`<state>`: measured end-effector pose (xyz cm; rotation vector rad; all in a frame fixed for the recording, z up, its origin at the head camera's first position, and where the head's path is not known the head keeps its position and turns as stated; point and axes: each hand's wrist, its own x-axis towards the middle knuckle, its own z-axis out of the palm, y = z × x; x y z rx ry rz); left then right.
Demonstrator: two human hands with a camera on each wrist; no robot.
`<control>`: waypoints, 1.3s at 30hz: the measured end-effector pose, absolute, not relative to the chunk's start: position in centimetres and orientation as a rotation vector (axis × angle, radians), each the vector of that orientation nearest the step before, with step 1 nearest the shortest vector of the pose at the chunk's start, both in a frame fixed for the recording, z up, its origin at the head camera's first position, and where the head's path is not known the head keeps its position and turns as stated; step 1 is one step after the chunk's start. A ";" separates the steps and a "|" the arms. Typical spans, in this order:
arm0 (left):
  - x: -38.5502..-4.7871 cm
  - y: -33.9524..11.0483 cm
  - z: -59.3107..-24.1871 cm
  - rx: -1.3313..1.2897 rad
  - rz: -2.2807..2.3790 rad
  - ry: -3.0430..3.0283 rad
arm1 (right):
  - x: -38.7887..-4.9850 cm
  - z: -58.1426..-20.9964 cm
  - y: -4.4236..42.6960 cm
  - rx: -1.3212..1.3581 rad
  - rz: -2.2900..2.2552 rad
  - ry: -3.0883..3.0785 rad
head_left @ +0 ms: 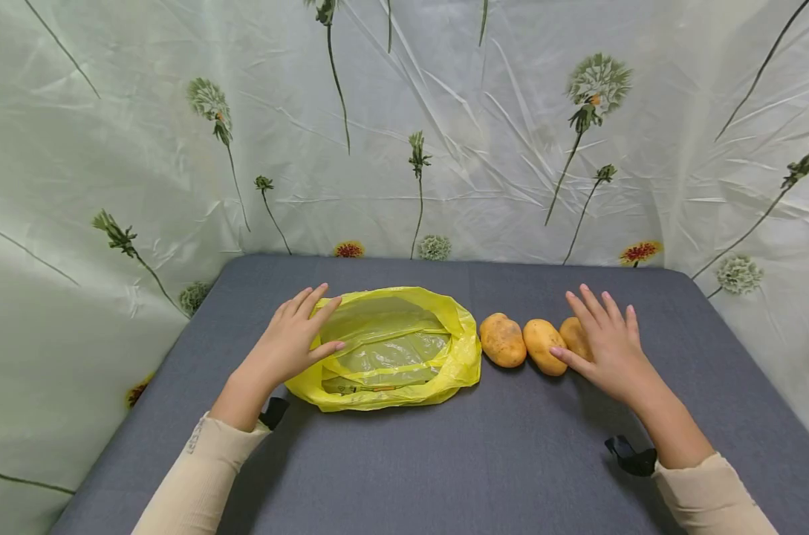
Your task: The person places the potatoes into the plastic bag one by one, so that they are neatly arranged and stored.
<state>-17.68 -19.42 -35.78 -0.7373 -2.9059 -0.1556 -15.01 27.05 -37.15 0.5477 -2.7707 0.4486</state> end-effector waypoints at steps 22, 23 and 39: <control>-17.2 -21.9 -38.3 -0.595 -0.403 -2.984 | -15.0 -39.8 29.5 0.409 0.595 -2.771; -17.2 -22.1 -38.4 -0.590 -0.418 -2.986 | -15.0 -39.9 29.6 0.404 0.600 -2.773; -17.3 -23.6 -40.1 -0.537 -0.705 -2.919 | -15.1 -41.3 30.8 0.360 0.746 -2.802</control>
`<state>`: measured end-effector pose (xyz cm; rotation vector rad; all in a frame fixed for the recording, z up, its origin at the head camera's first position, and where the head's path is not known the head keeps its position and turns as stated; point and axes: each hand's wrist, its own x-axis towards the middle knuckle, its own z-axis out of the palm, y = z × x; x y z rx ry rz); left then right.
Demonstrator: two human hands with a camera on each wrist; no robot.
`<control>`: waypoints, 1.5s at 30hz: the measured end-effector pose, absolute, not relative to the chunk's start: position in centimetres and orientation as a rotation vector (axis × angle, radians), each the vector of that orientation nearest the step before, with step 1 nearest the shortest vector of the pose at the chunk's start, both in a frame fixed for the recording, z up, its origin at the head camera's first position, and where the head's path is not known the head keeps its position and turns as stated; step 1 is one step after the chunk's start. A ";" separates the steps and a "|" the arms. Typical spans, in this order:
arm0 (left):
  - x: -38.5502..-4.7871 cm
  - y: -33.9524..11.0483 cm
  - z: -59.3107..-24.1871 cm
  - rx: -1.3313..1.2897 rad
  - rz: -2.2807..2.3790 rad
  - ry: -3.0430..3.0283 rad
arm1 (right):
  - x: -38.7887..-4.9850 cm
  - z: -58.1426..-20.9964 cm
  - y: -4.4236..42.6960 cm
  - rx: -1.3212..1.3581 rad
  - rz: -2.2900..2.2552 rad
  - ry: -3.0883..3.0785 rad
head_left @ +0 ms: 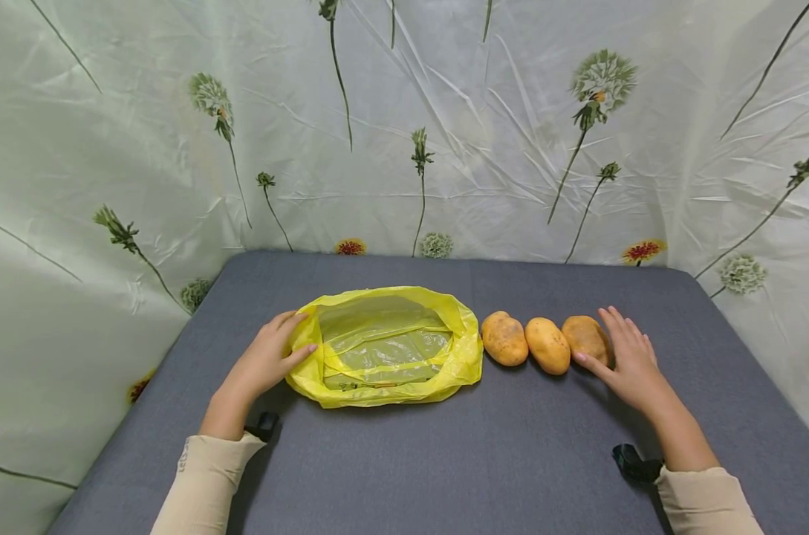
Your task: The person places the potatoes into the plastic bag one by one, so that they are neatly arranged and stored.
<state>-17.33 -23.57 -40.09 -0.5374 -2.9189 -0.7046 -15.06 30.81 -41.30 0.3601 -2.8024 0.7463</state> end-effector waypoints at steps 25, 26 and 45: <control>-15.8 -23.4 -40.2 -0.281 -1.443 -2.721 | -14.8 -43.0 31.6 0.250 1.180 -2.800; -15.5 -23.2 -39.8 -0.274 -1.466 -2.713 | -14.9 -43.0 31.6 0.247 1.176 -2.803; -16.1 -23.8 -41.8 -0.257 -1.792 -2.582 | -14.4 -43.0 31.2 0.171 1.169 -2.681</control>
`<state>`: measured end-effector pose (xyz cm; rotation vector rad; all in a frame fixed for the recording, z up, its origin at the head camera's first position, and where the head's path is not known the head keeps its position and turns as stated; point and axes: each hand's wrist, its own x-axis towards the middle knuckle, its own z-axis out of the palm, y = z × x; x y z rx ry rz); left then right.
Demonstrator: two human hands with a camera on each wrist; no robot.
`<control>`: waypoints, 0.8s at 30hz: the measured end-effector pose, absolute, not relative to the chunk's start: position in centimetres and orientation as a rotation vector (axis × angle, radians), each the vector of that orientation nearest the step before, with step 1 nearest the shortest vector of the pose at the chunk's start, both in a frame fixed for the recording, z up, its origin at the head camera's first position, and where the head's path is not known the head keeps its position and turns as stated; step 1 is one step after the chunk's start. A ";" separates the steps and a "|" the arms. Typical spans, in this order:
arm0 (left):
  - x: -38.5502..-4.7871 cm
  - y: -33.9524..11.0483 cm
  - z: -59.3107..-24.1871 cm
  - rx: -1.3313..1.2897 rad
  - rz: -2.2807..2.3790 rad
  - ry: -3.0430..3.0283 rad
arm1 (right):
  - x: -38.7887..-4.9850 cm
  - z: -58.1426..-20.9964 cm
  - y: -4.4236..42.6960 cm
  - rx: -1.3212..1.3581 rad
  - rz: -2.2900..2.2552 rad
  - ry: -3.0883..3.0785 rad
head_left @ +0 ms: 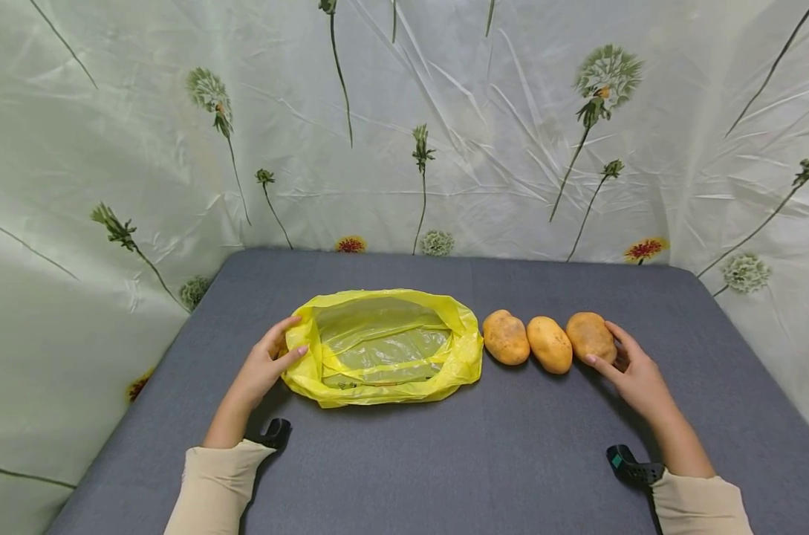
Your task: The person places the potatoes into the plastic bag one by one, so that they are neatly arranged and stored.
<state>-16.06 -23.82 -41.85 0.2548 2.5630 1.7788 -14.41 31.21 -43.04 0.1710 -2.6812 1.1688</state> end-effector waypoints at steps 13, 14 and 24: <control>-16.7 -24.4 -43.4 0.265 1.783 2.558 | -14.6 -42.4 30.6 0.156 1.152 -2.559; -16.7 -24.4 -43.4 0.264 1.784 2.558 | -14.6 -42.3 30.6 0.159 1.136 -2.560; -16.8 -24.5 -43.6 0.248 1.794 2.539 | -14.9 -41.4 29.7 0.225 1.041 -2.555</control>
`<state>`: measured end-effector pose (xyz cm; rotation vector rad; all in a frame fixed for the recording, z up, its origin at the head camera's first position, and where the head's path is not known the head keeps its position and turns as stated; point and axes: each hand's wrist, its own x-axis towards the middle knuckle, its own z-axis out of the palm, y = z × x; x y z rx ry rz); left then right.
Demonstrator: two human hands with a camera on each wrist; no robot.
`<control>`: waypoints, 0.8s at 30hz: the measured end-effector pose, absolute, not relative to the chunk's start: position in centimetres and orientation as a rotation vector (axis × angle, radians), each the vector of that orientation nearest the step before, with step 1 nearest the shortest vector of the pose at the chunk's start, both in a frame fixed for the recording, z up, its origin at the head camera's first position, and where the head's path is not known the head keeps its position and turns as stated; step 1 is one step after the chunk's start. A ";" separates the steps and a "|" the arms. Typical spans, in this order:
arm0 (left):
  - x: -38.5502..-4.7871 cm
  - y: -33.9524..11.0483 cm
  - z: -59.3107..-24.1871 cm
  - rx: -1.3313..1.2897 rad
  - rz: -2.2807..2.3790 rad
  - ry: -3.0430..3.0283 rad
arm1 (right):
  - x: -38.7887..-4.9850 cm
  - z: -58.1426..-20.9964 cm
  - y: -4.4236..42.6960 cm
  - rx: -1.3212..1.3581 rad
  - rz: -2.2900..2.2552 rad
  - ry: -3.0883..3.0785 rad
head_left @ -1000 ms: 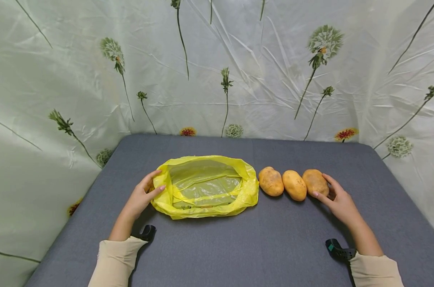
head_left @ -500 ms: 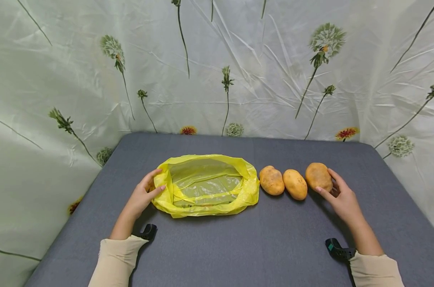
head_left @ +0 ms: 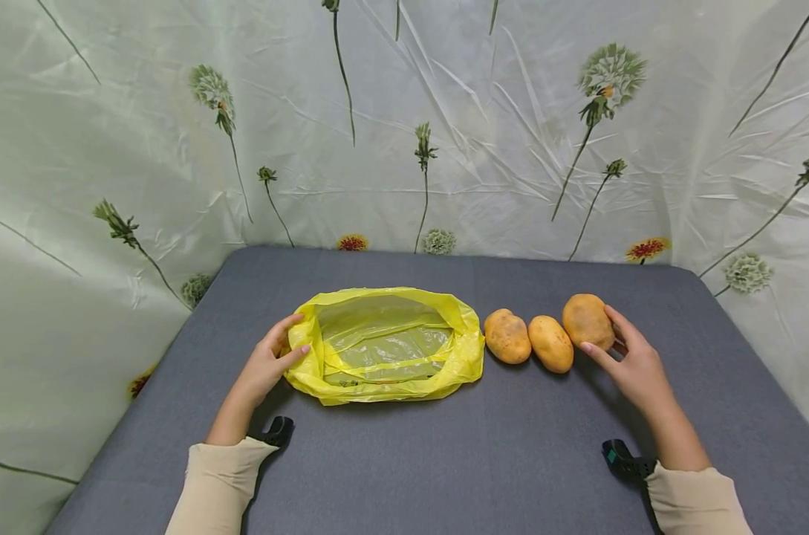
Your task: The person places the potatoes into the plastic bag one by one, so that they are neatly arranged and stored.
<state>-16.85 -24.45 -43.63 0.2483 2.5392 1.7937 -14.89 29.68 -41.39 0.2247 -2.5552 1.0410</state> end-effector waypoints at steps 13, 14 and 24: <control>-16.7 -24.4 -43.6 0.273 1.772 2.570 | -15.6 -40.2 28.1 0.315 1.022 -2.509; -16.7 -24.5 -43.6 0.270 1.774 2.568 | -15.6 -40.2 27.9 0.324 1.023 -2.506; -15.7 -23.3 -41.2 0.238 1.777 2.540 | -16.3 -39.4 25.8 0.447 1.023 -2.480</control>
